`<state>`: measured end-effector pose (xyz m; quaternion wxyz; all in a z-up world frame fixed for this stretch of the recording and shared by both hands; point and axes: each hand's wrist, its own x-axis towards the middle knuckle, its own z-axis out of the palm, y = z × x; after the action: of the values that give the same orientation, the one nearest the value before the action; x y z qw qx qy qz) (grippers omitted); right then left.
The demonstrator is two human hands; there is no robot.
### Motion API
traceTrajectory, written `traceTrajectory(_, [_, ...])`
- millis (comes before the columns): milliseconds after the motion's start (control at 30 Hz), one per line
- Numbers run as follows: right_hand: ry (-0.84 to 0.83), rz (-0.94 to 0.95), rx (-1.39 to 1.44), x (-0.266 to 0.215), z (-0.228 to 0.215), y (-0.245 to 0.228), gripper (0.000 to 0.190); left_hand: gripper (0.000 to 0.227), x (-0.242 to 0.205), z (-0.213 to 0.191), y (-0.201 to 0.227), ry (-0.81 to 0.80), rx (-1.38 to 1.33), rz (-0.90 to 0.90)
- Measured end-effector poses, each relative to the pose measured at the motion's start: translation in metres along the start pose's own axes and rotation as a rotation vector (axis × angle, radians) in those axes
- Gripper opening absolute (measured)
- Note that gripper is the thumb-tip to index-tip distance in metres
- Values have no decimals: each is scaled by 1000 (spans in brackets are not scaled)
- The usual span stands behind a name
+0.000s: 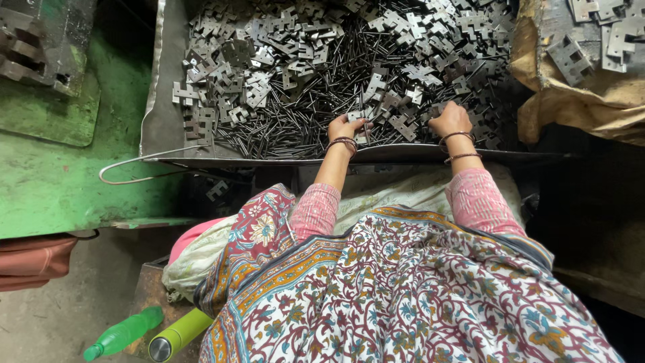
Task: The person repeatedly picks small metal brackets and pins from a bin and assembles them by hand, inserting the pins into the brackets. The assembled units are placed into a separate pile on the right side of the bin.
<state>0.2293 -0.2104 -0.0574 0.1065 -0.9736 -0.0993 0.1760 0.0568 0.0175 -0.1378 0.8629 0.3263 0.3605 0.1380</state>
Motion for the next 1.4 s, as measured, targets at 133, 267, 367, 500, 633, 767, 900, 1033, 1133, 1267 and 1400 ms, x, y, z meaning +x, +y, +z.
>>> traceTrajectory(133, [44, -39, 84, -6, -8, 1, 37, 17, -11, 9, 10, 30, -11, -24])
traceTrajectory(267, [165, -65, 271, -14, -17, -1, 24, 17, -20, 16, 18, 54, 37, -9])
traceTrajectory(367, [307, -138, 388, -22, -29, -9, 22, 20, -24, 18, 19, 62, 76, 17])
traceTrajectory(500, [331, -319, 490, -42, -39, -40, 25, 22, -20, 16, 16, 40, 57, 36])
traceTrajectory(633, [310, -562, 554, -83, -27, -86, 31, 22, -12, 11, 10, 55, 44, 40])
traceTrajectory(767, [499, -739, 125, -118, -12, -128, 18, 18, 0, 2, 4, 48, 0, 24])
traceTrajectory(900, [404, -758, -107, -135, 3, -158, 18, 25, 10, 0, 0, 73, -64, 78])
traceTrajectory(1033, [361, -770, -138, -140, 18, -171, 18, 30, 8, -1, 3, 183, -6, -53])
traceTrajectory(1133, [320, -772, -32, -139, 24, -172, 16, 30, 4, -1, 7, 104, -140, -66])
traceTrajectory(1267, [327, -861, 218, -138, 23, -163, 15, 33, 5, -2, 7, 77, -117, -75])
traceTrajectory(1400, [322, -695, 592, -124, 10, -139, 22, 29, 12, -7, 0, 39, -110, -33])
